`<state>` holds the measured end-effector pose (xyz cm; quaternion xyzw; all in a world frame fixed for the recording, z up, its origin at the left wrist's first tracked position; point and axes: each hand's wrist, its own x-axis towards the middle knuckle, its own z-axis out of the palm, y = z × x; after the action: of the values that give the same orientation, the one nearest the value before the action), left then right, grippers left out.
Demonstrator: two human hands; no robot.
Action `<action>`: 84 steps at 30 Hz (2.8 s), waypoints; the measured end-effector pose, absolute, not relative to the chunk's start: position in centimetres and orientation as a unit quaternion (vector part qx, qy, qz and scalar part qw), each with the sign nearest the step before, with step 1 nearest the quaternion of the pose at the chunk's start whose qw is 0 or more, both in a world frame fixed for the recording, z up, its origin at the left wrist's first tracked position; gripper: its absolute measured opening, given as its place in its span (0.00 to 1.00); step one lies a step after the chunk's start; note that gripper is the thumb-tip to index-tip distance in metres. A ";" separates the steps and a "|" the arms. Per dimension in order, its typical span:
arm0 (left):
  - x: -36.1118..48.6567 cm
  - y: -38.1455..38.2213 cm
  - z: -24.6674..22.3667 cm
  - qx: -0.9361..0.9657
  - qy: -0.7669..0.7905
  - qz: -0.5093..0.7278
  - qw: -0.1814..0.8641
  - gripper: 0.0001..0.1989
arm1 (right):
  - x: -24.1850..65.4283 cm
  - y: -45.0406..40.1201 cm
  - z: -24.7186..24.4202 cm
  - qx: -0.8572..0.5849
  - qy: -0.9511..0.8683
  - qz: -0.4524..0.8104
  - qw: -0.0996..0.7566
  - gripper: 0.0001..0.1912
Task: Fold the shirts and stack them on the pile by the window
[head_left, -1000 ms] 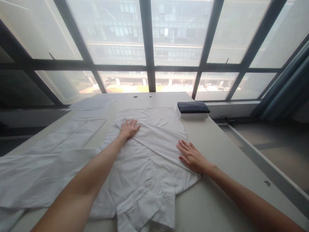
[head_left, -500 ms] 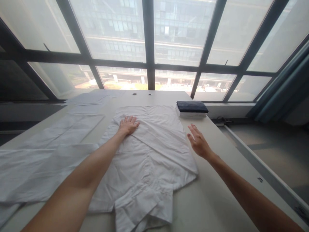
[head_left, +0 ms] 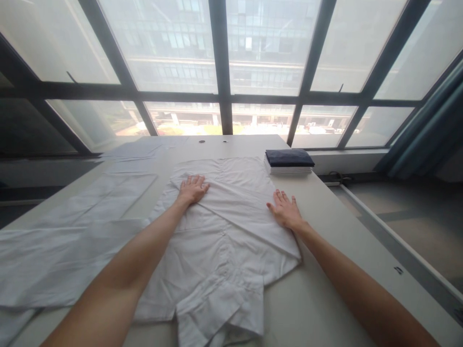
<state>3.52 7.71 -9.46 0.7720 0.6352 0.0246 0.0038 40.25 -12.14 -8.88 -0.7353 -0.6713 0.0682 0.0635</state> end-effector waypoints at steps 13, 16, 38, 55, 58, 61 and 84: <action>15.0 -0.1 -5.9 0.898 0.432 0.083 -0.031 0.33 | 40.6 -12.3 -10.0 -0.755 -0.644 0.076 0.103 0.35; 20.5 -5.8 -8.1 0.962 0.256 0.096 0.006 0.35 | 40.6 -12.3 -10.0 -0.754 -0.643 0.079 0.108 0.35; 1.5 6.4 -8.4 0.815 0.580 0.000 0.011 0.32 | 40.7 -12.5 -9.6 -0.760 -0.631 0.069 0.141 0.34; 1.2 6.9 -8.6 0.817 0.576 0.008 0.005 0.32 | 38.5 -9.6 -7.5 -0.386 -0.325 0.680 0.531 0.41; 1.1 7.1 -8.8 0.819 0.574 0.016 0.008 0.32 | 44.1 -9.8 -7.9 -0.474 -0.376 0.561 0.565 0.46; 1.1 7.1 -8.8 0.818 0.575 0.017 0.013 0.32 | 46.6 -10.4 -8.2 -0.535 -0.369 0.491 0.580 0.47; 1.2 6.9 -8.5 0.819 0.574 0.007 0.004 0.32 | 39.8 -19.5 -6.7 -0.376 -0.307 0.741 0.463 0.31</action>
<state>1.23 6.93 -8.49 0.8186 0.5743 0.0075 0.0041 39.77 -19.51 -6.73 -0.3759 -0.3072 0.7413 0.4635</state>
